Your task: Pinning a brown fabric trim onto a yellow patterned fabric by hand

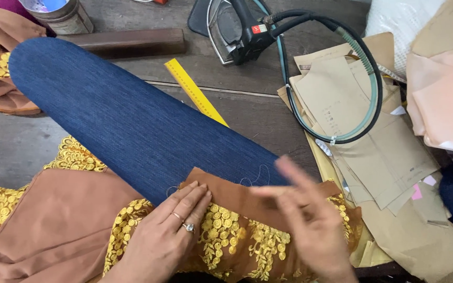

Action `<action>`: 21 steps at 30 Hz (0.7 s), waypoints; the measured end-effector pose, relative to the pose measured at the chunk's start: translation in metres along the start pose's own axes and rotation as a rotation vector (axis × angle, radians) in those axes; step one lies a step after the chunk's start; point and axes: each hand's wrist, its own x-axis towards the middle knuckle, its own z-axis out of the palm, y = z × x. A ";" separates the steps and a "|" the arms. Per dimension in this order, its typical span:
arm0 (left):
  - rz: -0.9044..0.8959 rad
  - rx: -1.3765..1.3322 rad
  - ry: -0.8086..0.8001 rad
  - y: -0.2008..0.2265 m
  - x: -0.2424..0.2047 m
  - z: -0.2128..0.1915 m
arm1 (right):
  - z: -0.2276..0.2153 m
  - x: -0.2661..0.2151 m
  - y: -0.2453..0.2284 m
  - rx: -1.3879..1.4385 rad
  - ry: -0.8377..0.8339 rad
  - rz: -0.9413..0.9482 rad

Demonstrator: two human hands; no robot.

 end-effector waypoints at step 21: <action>-0.039 0.189 -0.150 0.022 -0.001 0.032 | -0.020 0.044 0.008 -0.568 0.208 -0.073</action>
